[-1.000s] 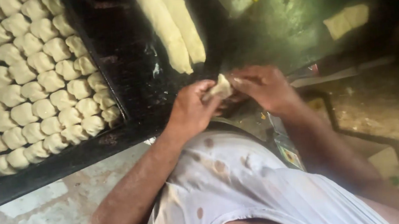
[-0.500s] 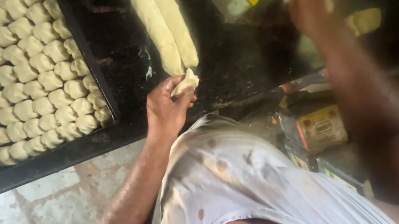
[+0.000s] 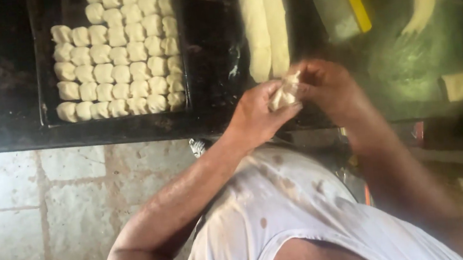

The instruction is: Cutting and rolling small pieces of dough and placing them onto a baking tray.

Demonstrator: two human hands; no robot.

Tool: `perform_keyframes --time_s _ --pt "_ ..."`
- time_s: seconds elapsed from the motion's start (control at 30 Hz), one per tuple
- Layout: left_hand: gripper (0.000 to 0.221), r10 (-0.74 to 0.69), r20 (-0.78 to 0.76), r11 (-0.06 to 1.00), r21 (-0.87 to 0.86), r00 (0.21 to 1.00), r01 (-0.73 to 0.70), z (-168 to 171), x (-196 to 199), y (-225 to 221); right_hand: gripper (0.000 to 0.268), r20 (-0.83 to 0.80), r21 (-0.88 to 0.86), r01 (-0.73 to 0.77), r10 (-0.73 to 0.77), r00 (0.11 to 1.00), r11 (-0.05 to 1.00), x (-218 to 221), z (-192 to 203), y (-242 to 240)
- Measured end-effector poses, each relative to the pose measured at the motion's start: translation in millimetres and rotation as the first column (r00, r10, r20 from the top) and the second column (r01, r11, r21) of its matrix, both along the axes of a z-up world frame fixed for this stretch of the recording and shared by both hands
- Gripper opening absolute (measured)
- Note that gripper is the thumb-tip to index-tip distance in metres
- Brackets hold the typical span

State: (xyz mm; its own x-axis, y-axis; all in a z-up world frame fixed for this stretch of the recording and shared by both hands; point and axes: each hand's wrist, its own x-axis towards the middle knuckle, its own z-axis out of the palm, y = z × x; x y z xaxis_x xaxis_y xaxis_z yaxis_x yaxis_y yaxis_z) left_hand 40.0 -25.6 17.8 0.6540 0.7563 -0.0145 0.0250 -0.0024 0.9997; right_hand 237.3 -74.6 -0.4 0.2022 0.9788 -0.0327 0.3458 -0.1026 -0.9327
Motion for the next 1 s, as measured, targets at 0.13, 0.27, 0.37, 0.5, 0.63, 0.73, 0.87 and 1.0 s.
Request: perform_keyframes --time_s 0.13,0.27,0.37,0.5,0.63,0.73,0.87,1.0 --pt "0.025 0.017 -0.322 0.993 -0.104 0.947 -0.053 24 3 8 0.021 0.045 0.173 -0.018 0.01 0.999 0.985 -19 14 -5" --pt "0.028 0.192 0.061 0.898 -0.414 0.98 -0.15 -20 -3 12 0.042 0.603 0.492 -0.24 -0.129 0.787 0.837 -43 16 -13" --pt "0.024 0.124 0.093 0.786 -0.617 0.988 -0.04 -12 -13 19 0.038 0.662 0.466 -0.255 -0.142 0.736 0.847 -40 -5 -13" --pt "0.028 0.133 0.009 0.988 0.075 0.991 -0.133 4 -24 21 0.033 0.679 0.51 -0.435 -0.037 0.733 0.742 -18 -6 -2" --pt "0.012 0.08 -0.028 0.983 0.168 0.996 -0.074 15 -32 24 0.018 -0.052 0.23 -0.13 0.145 0.988 0.965 -24 15 13" --pt "0.016 0.023 0.003 0.985 0.173 1.0 -0.023 27 -41 26 0.023 -0.523 0.004 -0.094 0.082 0.849 0.996 -38 28 20" --pt "0.023 0.082 -0.187 0.955 0.296 0.979 -0.023 21 -56 30 0.013 -0.378 -0.319 0.063 -0.188 0.906 0.946 -45 50 22" --pt "0.018 0.072 0.066 0.941 0.327 0.995 -0.09 -14 -76 25 0.023 -0.475 -0.117 -0.067 0.003 0.88 0.991 -15 8 6"
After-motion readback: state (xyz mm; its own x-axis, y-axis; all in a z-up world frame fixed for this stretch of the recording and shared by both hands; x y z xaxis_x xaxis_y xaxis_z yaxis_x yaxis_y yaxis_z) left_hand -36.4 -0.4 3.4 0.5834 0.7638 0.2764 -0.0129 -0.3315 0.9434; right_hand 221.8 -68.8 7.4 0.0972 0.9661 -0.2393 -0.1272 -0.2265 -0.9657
